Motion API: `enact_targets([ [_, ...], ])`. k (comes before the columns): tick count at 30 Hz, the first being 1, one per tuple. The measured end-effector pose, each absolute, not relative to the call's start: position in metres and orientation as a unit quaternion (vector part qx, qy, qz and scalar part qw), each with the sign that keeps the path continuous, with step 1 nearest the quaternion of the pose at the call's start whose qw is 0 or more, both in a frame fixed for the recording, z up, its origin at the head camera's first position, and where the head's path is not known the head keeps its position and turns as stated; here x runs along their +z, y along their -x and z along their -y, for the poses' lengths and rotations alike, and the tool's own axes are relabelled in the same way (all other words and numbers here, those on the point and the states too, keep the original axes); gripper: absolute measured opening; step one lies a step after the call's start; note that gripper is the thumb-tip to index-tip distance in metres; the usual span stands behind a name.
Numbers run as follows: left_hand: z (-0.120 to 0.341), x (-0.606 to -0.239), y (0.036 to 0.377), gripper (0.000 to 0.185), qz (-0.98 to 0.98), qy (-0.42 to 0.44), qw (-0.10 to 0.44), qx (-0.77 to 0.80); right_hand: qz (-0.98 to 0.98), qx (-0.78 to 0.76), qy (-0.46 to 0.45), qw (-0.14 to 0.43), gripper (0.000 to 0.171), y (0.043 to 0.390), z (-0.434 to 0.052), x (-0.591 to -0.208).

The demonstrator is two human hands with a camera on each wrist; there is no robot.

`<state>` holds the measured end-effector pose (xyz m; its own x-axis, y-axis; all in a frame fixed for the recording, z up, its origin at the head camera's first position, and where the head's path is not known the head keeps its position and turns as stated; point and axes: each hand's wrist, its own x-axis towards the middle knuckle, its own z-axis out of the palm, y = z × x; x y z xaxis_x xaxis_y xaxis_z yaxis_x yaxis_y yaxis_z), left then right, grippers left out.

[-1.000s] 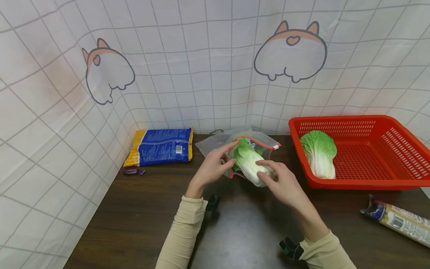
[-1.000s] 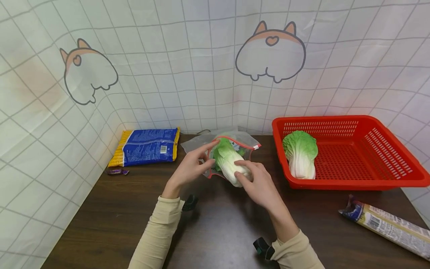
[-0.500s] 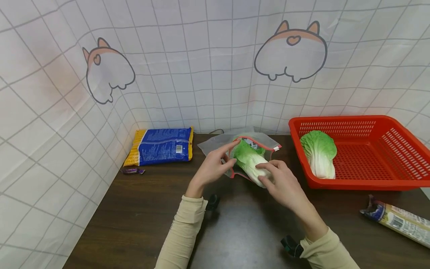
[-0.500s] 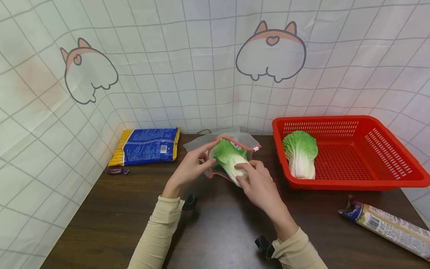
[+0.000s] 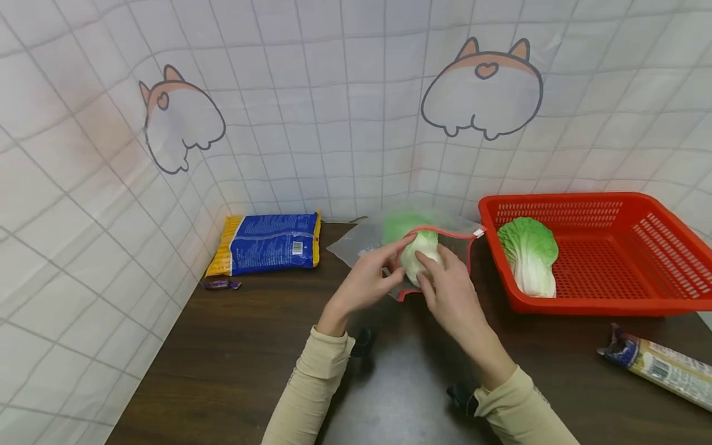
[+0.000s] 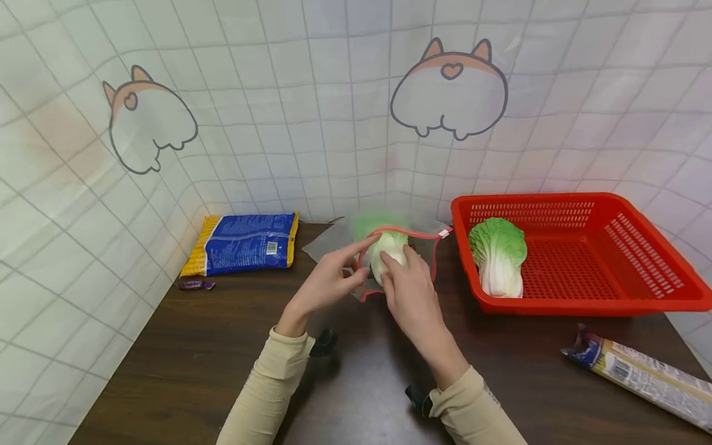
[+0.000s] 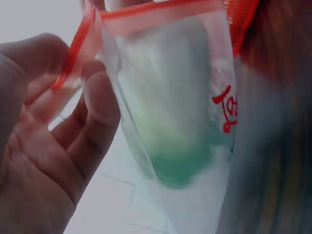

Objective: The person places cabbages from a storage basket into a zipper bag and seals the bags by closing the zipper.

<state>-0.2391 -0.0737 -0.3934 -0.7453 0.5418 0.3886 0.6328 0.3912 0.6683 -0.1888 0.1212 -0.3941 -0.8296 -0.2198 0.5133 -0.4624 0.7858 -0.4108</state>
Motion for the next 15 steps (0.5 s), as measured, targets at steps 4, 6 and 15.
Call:
enact_targets([
  [4, 0.081, -0.393, 0.239, 0.059, 0.835, 0.306, 0.079, -0.451, 0.895, 0.333, -0.201, 0.22, 0.026, 0.185, -0.13, -0.384],
  [6, 0.086, -0.394, 0.241, 0.061, 0.834, 0.289, 0.085, -0.463, 0.879, 0.38, -0.181, 0.222, 0.022, 0.185, -0.141, -0.378],
  [15, 0.093, -0.395, 0.242, 0.06, 0.826, 0.294, 0.08, -0.474, 0.86, 0.487, -0.087, 0.122, 0.036, 0.193, -0.18, -0.379],
])
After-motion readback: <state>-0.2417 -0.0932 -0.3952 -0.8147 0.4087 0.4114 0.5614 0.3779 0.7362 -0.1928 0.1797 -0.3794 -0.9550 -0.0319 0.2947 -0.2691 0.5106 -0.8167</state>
